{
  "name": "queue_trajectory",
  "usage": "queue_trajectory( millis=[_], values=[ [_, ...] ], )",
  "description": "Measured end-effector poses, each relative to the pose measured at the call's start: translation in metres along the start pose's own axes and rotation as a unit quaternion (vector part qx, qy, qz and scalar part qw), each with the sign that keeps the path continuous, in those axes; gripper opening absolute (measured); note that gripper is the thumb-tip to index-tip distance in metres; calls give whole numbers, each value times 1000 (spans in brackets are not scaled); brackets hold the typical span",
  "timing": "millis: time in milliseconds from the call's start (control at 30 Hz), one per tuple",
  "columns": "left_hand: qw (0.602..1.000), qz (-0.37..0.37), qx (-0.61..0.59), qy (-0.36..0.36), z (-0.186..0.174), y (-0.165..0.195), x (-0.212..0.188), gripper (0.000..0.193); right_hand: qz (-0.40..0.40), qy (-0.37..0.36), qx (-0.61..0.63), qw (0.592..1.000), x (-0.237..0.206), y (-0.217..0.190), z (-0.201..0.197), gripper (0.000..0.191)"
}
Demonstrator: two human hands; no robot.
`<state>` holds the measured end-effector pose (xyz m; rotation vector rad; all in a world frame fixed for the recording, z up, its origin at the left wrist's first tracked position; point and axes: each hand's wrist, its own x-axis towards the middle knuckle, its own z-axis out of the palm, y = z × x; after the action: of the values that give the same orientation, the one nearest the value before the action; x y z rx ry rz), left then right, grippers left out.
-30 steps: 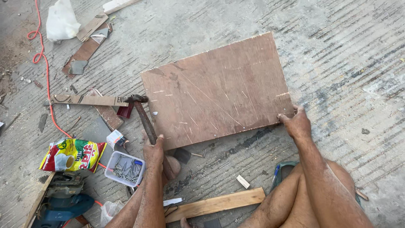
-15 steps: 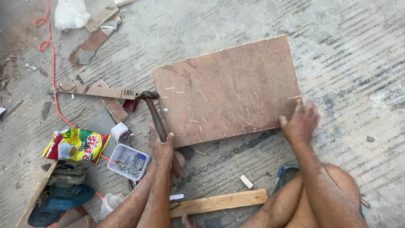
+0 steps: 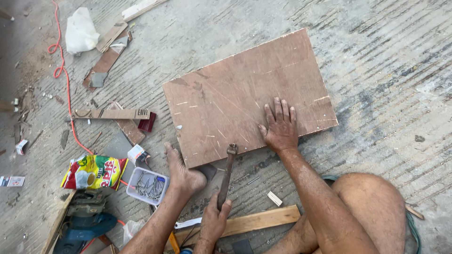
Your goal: The person sits on the floor and assembles a wooden box by hammering nails into the edges of a plywood panel. They repeatedly pick up nails, position them, and strike them with a hammer to secure the box structure.
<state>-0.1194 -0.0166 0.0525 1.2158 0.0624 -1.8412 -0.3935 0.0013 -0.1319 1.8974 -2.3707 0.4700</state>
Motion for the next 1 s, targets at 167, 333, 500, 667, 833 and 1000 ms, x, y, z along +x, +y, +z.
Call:
queue_trajectory(
  millis=[167, 333, 500, 667, 833, 1000],
  values=[
    [1000, 5, 18, 16, 7, -5, -4, 90, -9, 11, 16, 1000, 0, -1, 7, 74],
    [999, 14, 21, -26, 2, 0, 4, 88, -13, 7, 8, 1000, -1, -2, 4, 76],
    [1000, 6, 0, -31, 0, 4, 5, 93, -16, 20, -15, 1000, -1, -2, 7, 75],
    [999, -12, 12, 33, -4, 3, 7, 93, -18, 22, 9, 1000, 4, -2, 9, 75],
    [993, 62, 80, -55, -6, 8, 6, 88, -21, 33, -29, 999, 8, -1, -1, 75],
    [998, 7, 68, 12, 1, 10, -2, 89, -18, -35, -5, 999, 1, -7, -5, 77]
  ],
)
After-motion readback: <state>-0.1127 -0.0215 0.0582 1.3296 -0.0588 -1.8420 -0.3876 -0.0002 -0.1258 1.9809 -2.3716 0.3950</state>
